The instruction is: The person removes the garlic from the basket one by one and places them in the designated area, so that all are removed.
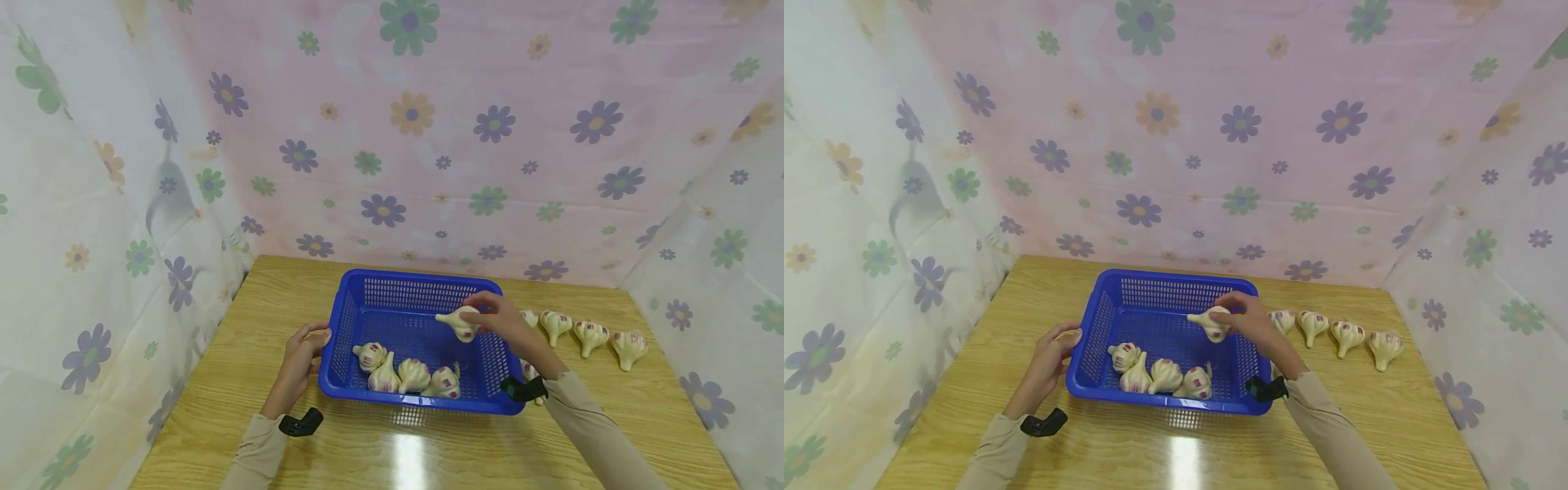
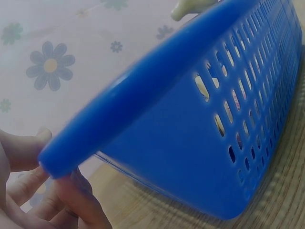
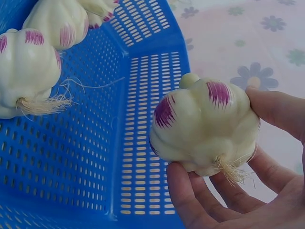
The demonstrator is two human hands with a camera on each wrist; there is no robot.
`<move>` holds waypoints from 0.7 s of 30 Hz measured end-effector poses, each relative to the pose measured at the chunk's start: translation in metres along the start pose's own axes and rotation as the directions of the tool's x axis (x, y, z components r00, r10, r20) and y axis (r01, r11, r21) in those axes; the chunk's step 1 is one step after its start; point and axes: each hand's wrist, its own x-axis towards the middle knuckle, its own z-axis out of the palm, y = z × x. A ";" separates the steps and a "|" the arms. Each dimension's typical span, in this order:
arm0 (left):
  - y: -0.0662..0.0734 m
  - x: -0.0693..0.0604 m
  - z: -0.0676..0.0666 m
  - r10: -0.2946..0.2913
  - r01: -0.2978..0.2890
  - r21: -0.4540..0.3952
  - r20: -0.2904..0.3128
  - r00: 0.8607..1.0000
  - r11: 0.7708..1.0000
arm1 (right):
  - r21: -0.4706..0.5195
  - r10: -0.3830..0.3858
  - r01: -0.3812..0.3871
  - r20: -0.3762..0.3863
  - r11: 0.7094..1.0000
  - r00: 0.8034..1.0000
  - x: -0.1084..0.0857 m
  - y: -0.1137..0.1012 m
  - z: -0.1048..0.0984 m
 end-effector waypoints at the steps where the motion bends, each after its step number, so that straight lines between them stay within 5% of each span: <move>1: 0.000 0.000 0.000 -0.001 0.001 0.001 0.000 1.000 1.000 | 0.002 -0.002 0.002 0.004 1.000 1.000 -0.001 0.000 -0.001; 21: -0.002 0.001 0.001 0.012 -0.012 0.017 -0.011 1.000 1.000 | 0.000 -0.003 0.003 -0.036 1.000 0.999 -0.024 0.001 -0.033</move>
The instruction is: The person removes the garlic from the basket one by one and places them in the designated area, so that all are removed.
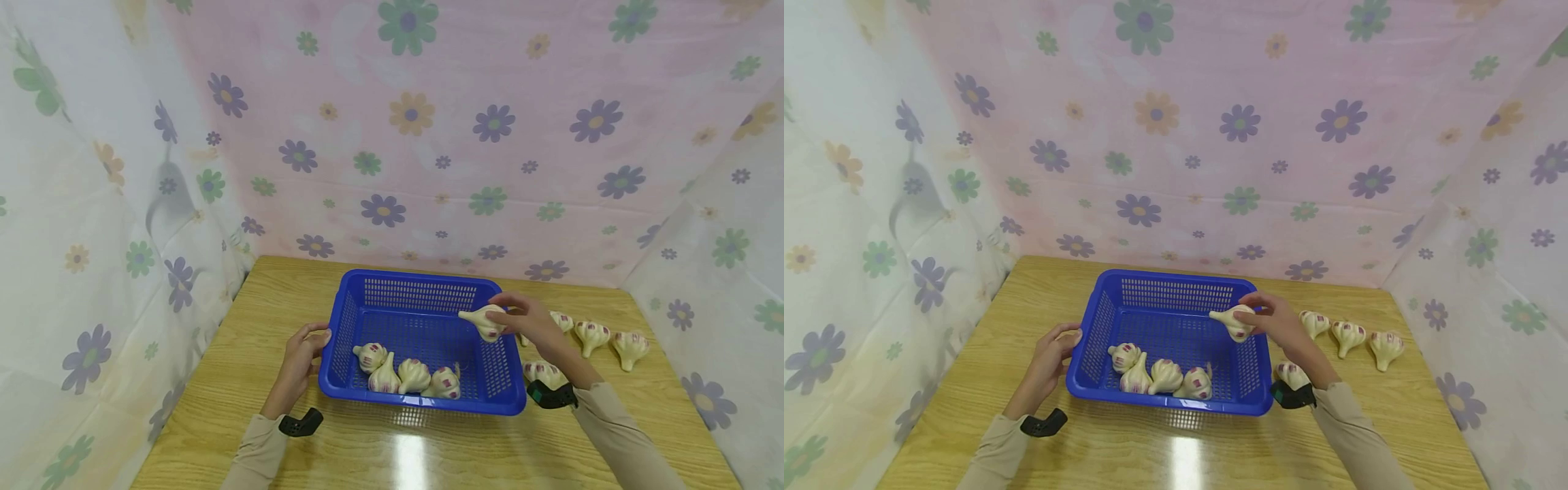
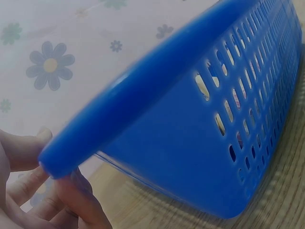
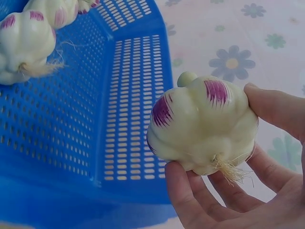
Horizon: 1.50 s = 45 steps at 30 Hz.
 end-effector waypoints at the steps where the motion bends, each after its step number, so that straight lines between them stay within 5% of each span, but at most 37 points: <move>1: 0.000 0.000 0.000 0.000 0.000 0.002 -0.001 1.000 1.000 | -0.003 0.000 0.000 -0.005 1.000 1.000 -0.002 -0.002 -0.002; 30: -0.001 -0.001 0.001 -0.007 0.007 -0.011 0.001 1.000 1.000 | -0.161 0.010 -0.023 -0.080 0.987 0.997 -0.049 0.007 -0.057; 45: 0.000 0.000 -0.001 -0.007 0.008 0.021 -0.002 1.000 1.000 | -0.225 0.079 -0.106 -0.123 0.969 0.989 -0.075 0.023 -0.085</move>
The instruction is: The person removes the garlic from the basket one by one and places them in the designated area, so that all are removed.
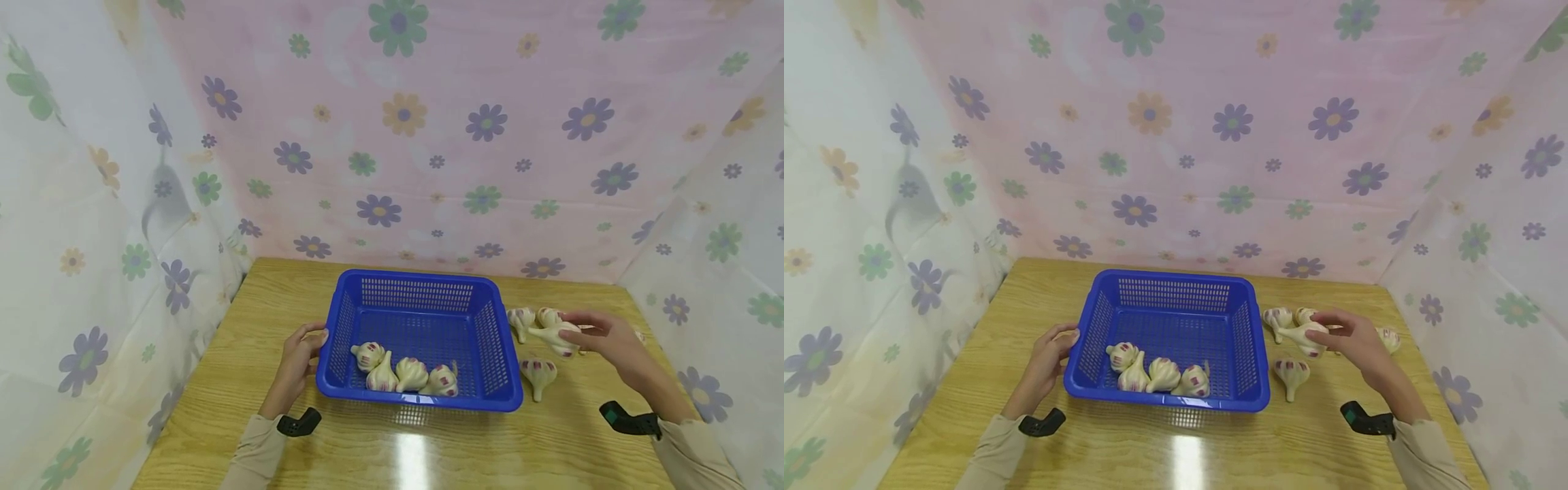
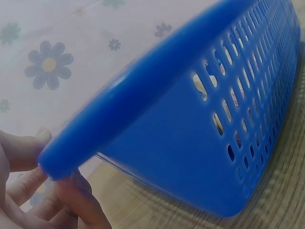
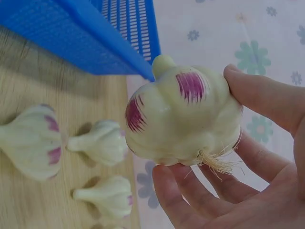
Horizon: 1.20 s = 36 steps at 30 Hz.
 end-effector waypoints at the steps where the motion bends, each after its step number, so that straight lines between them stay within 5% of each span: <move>1: 0.000 0.000 0.000 -0.001 0.001 -0.002 0.000 1.000 1.000 | 0.001 0.009 -0.009 0.003 1.000 1.000 -0.001 0.003 -0.002; 22: 0.000 -0.001 -0.001 -0.001 0.002 -0.015 0.005 1.000 1.000 | 0.029 0.094 -0.100 0.166 0.995 0.982 -0.014 0.051 -0.038; 36: 0.001 -0.001 -0.001 -0.004 0.004 -0.017 0.008 1.000 1.000 | 0.020 0.158 -0.185 0.437 0.983 0.886 0.001 0.081 -0.034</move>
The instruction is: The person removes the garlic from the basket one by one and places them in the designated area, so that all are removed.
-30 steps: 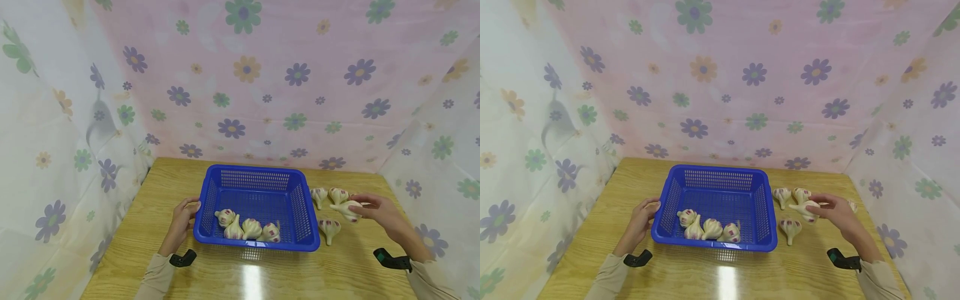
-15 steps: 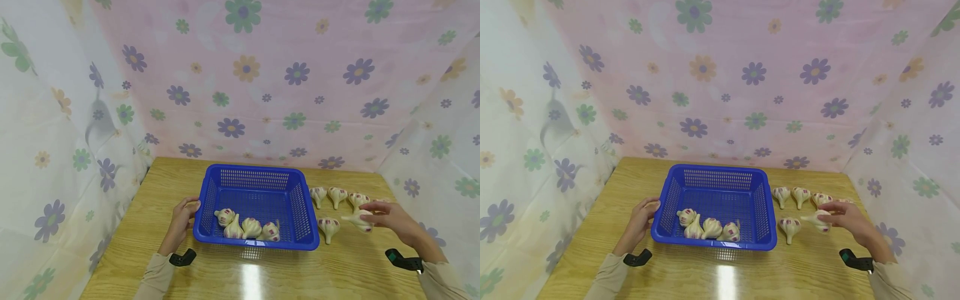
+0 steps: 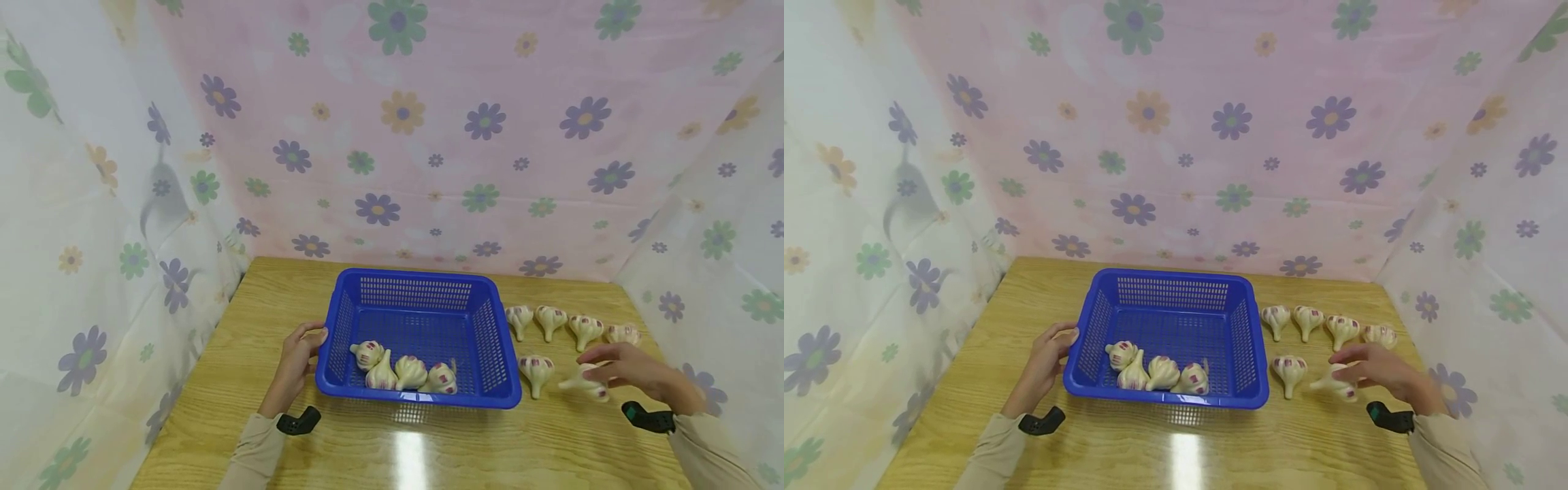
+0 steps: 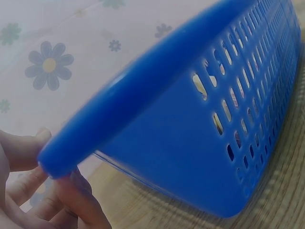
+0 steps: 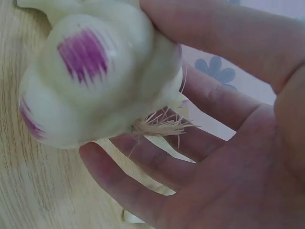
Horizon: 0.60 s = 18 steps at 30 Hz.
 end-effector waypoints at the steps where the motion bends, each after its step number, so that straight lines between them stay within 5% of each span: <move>1: 0.000 0.000 0.000 0.000 0.000 -0.001 -0.001 1.000 1.000 | -0.003 0.004 -0.004 0.001 1.000 1.000 0.003 0.001 0.001; 18: 0.000 0.002 0.000 0.002 -0.002 0.004 -0.007 1.000 1.000 | -0.138 0.010 -0.021 -0.079 0.990 0.997 0.029 0.007 0.019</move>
